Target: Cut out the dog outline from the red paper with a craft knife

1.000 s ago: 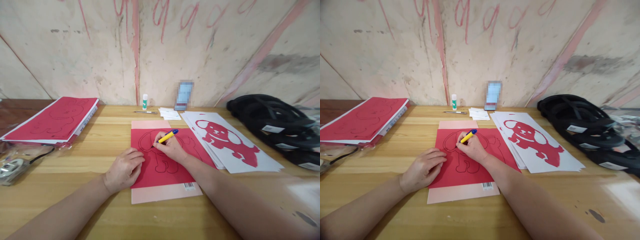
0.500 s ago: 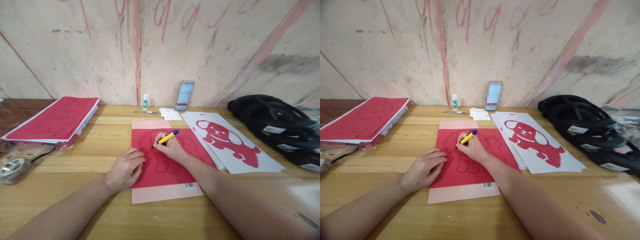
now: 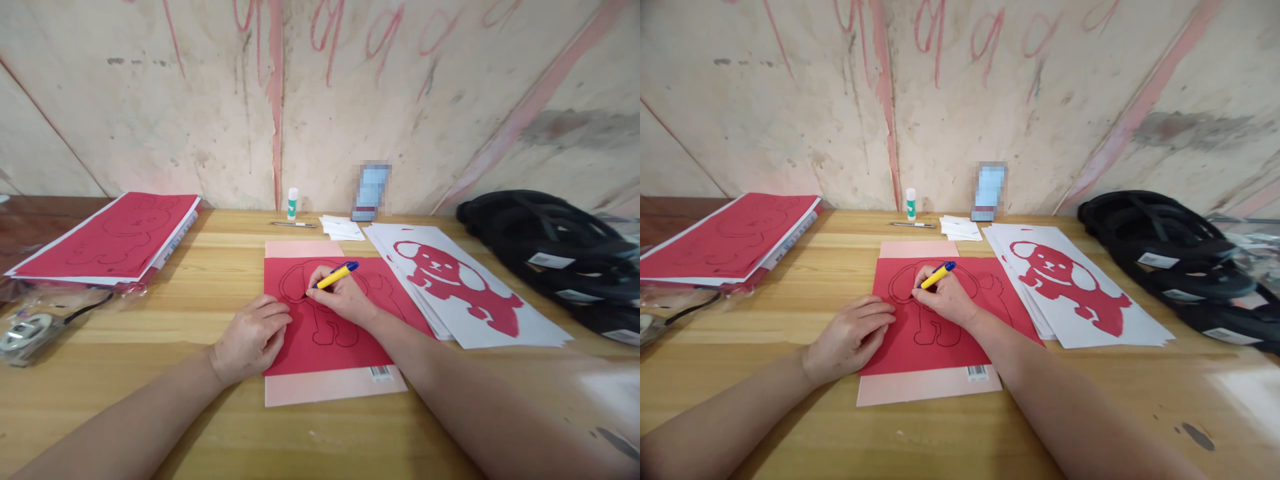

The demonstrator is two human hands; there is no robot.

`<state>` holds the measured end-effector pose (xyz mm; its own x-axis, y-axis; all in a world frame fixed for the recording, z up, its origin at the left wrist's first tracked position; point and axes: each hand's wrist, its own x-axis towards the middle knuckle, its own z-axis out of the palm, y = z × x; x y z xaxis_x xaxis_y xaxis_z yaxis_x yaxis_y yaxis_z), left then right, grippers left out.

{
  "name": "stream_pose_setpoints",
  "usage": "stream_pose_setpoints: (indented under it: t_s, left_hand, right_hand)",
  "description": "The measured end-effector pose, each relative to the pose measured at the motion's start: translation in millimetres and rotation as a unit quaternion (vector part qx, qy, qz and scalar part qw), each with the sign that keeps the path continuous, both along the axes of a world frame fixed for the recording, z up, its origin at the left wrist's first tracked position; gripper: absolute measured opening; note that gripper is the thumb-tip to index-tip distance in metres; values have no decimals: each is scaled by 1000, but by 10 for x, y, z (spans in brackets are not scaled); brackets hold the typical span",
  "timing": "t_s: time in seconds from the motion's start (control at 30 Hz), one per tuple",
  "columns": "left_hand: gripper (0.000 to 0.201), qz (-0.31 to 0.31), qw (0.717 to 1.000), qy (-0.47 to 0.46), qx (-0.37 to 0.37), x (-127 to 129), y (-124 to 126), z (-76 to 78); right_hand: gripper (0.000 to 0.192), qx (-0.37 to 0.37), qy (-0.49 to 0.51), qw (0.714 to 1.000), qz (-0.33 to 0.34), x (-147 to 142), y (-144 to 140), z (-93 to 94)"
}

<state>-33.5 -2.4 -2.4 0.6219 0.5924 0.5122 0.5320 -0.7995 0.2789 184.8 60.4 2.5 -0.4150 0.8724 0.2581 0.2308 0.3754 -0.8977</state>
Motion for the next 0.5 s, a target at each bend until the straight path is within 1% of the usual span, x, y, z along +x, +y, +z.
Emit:
stream_pose_setpoints:
  t_s: [0.3, 0.5]
  left_hand:
    - [25, -1, 1000, 1, 1, 0, -1, 1]
    - [25, -1, 1000, 1, 3, 11, 4, 7]
  right_hand:
    - [9, 1, -3, 1000, 19, 13, 6, -1]
    - [10, -4, -1, 1000, 19, 7, 7, 1]
